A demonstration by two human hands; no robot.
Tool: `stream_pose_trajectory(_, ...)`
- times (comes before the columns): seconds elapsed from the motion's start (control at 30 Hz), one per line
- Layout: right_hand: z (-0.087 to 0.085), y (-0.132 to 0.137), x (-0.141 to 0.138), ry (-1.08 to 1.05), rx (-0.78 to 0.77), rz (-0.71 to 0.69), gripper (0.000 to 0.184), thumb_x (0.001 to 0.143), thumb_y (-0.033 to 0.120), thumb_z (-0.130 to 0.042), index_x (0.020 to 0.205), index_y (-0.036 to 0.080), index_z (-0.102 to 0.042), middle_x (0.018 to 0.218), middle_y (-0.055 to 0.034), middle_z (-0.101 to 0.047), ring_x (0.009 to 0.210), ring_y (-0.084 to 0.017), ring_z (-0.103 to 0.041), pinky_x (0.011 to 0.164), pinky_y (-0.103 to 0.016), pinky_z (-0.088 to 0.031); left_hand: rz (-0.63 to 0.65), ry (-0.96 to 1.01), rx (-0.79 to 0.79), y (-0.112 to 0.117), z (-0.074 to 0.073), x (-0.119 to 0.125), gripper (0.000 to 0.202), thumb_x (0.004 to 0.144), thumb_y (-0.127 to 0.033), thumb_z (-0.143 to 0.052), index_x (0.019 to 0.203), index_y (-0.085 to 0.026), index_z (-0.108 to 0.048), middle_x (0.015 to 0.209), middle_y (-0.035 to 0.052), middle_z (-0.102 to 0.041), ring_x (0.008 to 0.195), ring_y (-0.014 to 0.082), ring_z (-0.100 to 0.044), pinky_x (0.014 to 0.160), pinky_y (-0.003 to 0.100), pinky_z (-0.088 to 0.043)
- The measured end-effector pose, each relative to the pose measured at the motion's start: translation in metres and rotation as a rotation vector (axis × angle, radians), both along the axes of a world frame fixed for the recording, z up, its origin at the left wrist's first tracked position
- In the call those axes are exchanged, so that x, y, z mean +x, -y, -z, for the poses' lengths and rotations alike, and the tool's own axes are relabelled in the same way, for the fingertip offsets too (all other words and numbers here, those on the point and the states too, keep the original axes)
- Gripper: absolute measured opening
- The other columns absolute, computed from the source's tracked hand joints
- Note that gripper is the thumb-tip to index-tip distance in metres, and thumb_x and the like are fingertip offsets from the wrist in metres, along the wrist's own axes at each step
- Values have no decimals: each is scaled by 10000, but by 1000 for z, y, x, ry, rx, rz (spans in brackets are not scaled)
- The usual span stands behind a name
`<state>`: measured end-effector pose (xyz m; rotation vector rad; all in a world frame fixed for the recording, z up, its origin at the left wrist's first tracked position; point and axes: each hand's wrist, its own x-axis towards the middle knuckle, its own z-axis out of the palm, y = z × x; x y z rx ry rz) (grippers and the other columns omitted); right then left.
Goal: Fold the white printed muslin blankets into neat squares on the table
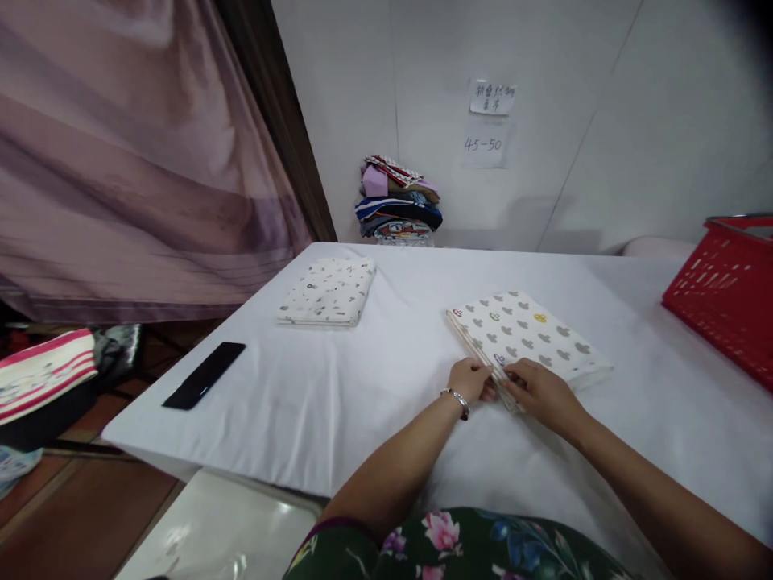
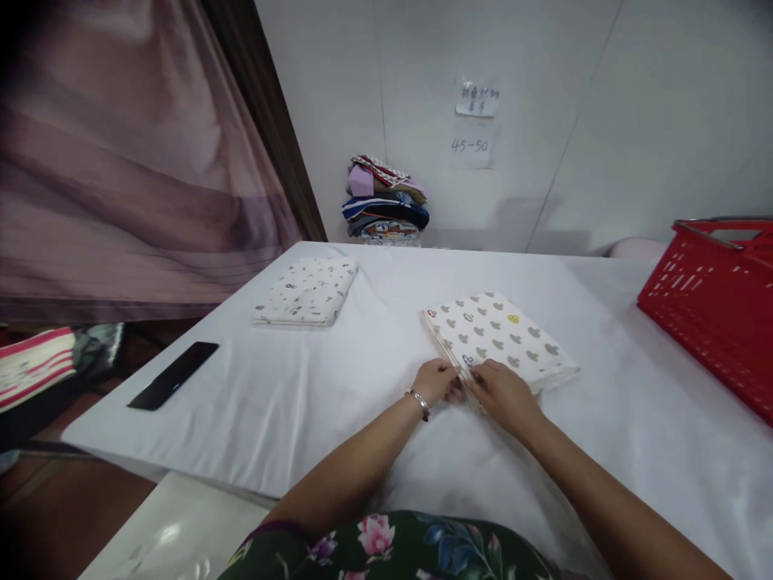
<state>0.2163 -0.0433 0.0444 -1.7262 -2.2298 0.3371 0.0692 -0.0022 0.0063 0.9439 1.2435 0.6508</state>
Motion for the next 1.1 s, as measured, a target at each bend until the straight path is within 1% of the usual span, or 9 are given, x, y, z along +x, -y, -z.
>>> stream_pose_trajectory(0.13,-2,0,-5,62,-21,10,281,872,391,-381,826,212,-592,827,-34,-591,746,-156,-552,577,-238,-354,27,44,-10,3,4,1,161,820,-264,-555,737,-126,-557,522,-14,-595,446,105,-585,451,203,-486)
stream_pose_trajectory(0.27,-2,-3,-6,128,-35,1,235,864,288,-374,830,205,-591,817,-32,-587,742,-147,-545,590,-235,-332,29,49,-34,5,4,0,194,811,-320,-572,769,-132,-588,576,3,-643,513,114,-621,515,209,-506)
stream_pose_trajectory(0.33,-1,-4,-5,128,-34,2,226,858,257,-372,839,200,-590,814,-32,-586,753,-148,-545,610,-239,-335,24,60,-42,5,4,-1,193,809,-321,-575,777,-132,-596,597,10,-656,538,119,-631,530,213,-509)
stream_pose_trajectory(0.47,0,-4,-4,82,-22,10,232,866,282,-371,859,197,-587,821,-30,-581,758,-151,-546,630,-248,-344,21,79,-48,7,3,1,156,806,-274,-574,759,-126,-590,575,6,-641,508,110,-615,504,207,-500)
stream_pose_trajectory(0.63,-1,-1,-4,45,0,-5,222,865,288,-382,841,205,-586,806,-23,-576,727,-143,-543,622,-245,-347,-16,44,11,9,-2,4,101,799,-212,-546,743,-132,-574,488,-30,-572,429,91,-566,425,180,-465)
stream_pose_trajectory(0.8,-2,2,-8,55,-22,-3,220,867,263,-370,832,202,-578,817,-24,-570,734,-140,-542,616,-242,-339,-43,20,24,11,-3,5,58,768,-190,-546,747,-140,-566,499,-37,-565,418,83,-558,394,158,-442)
stream_pose_trajectory(0.9,-2,4,-11,87,-39,21,208,871,284,-378,860,207,-571,847,-22,-562,739,-139,-541,597,-241,-328,-35,33,13,12,-4,4,56,761,-165,-534,720,-136,-556,487,-38,-552,407,81,-550,393,160,-437)
stream_pose_trajectory(1.03,-3,9,-16,198,-41,39,202,858,352,-428,929,213,-555,917,-36,-555,787,-164,-543,537,-238,-295,-41,52,5,12,-4,4,72,759,-141,-518,692,-138,-544,463,-44,-529,385,79,-526,380,166,-418)
stream_pose_trajectory(1.1,-3,11,-18,253,-27,36,198,860,332,-425,959,211,-546,929,-47,-552,801,-172,-543,521,-237,-284,-48,59,5,11,-3,4,77,761,-138,-509,689,-142,-539,462,-46,-521,373,80,-512,369,171,-405)
